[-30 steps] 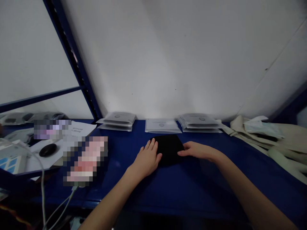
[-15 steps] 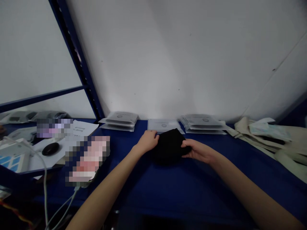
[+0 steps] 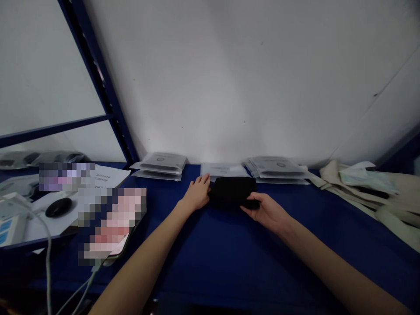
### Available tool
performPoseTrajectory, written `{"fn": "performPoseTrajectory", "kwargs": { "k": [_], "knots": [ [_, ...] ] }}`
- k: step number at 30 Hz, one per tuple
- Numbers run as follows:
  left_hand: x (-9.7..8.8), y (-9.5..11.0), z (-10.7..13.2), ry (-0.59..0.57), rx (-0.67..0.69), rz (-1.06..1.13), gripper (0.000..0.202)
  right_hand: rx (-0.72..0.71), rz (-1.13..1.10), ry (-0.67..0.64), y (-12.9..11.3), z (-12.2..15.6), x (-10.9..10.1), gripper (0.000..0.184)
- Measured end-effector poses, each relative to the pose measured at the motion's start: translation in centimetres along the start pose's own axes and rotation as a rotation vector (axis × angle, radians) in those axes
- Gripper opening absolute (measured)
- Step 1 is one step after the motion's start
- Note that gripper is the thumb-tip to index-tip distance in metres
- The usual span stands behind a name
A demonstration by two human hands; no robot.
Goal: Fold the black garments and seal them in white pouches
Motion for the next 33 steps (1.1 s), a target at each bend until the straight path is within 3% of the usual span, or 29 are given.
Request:
{"fn": "performPoseTrajectory", "kwargs": {
  "k": [6,9,12,15,19,22,25,28,31,33],
  "knots": [
    [0.2,-0.1,0.0,0.013,-0.016,0.048,0.052,-0.009,-0.156,0.098,0.7,-0.6,-0.1,0.025],
    [0.4,-0.3,-0.3,-0.007,-0.019,0.133,0.053,0.043,-0.409,0.182,0.6,-0.8,0.2,0.023],
    [0.4,-0.8,-0.7,0.007,-0.06,0.31,0.049,0.161,-0.782,0.266,0.2,-0.8,1.1,0.026],
    [0.1,-1.2,-1.0,0.066,-0.112,0.598,0.051,0.262,-0.957,0.254,-0.6,-0.6,2.3,0.029],
    [0.0,-1.8,-1.3,0.08,-0.171,0.885,0.062,0.342,-0.916,0.196,-1.3,-0.5,3.1,0.027],
    [0.3,-2.2,-1.6,0.03,-0.258,0.927,0.063,0.348,-0.859,0.176,-1.3,-0.8,2.8,0.025],
    [0.5,-2.0,-1.8,0.018,-0.22,0.785,0.051,0.316,-0.774,0.195,-1.0,-1.4,2.1,0.021],
    [0.5,-1.2,-1.5,0.049,-0.162,0.484,0.048,0.229,-0.652,0.219,-0.6,-1.9,1.3,0.021],
    [0.4,-0.5,-1.0,0.055,-0.141,0.29,0.051,0.165,-0.408,0.265,0.0,-2.3,0.4,0.043],
    [0.4,-0.2,-0.8,0.055,-0.139,0.226,0.049,0.117,-0.128,0.306,0.3,-2.5,-0.3,0.058]
  ]
}}
Point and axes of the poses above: each hand's wrist, its own z-axis away from the middle knuckle, its own x-axis out of the palm, y = z × x, the point moved 3 cm from there along -z, towards the middle knuckle, and after that the axes turned 8 degrees about -x, right-handed, at the moved point
